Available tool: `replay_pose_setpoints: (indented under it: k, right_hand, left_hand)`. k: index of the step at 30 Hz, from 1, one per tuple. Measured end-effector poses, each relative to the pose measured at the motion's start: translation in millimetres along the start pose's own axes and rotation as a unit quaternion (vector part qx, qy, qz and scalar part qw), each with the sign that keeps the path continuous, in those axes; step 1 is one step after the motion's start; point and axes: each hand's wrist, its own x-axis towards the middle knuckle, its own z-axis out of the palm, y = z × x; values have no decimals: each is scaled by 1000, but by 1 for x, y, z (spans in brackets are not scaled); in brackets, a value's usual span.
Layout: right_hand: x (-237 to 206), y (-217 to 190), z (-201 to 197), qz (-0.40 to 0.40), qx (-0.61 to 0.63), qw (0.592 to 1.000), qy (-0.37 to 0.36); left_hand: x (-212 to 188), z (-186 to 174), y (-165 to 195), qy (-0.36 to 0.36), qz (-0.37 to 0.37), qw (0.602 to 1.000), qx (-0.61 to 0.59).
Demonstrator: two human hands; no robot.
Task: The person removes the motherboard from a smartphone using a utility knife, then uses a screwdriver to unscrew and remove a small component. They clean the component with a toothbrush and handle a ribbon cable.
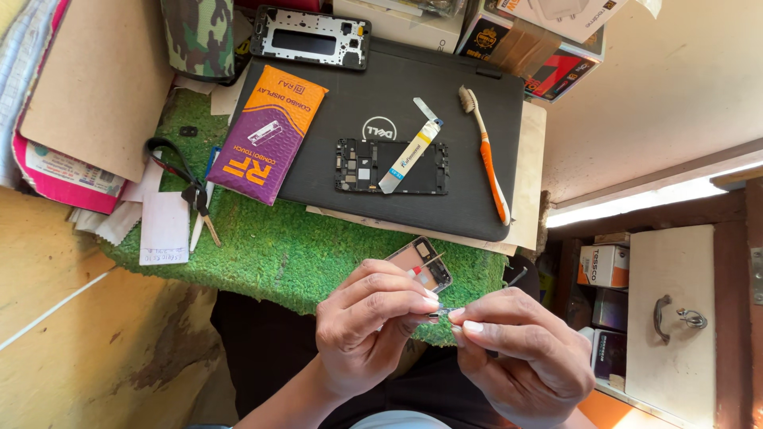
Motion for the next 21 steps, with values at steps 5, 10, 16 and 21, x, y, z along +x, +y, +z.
replay_pose_setpoints:
  k: [5, 10, 16, 21]
  right_hand:
    - [3, 0, 0, -13, 0, 1000, -1]
    - [7, -1, 0, -18, -34, 999, -19]
    - [5, -2, 1, -25, -68, 997, -24]
    - [-3, -1, 6, 19, -39, 999, 1]
  left_hand:
    - [-1, 0, -1, -3, 0, 1000, 6]
    - [0, -1, -2, -7, 3, 1000, 10]
    - [1, -1, -3, -13, 10, 1000, 24]
    - [1, -1, -1, -10, 4, 999, 35]
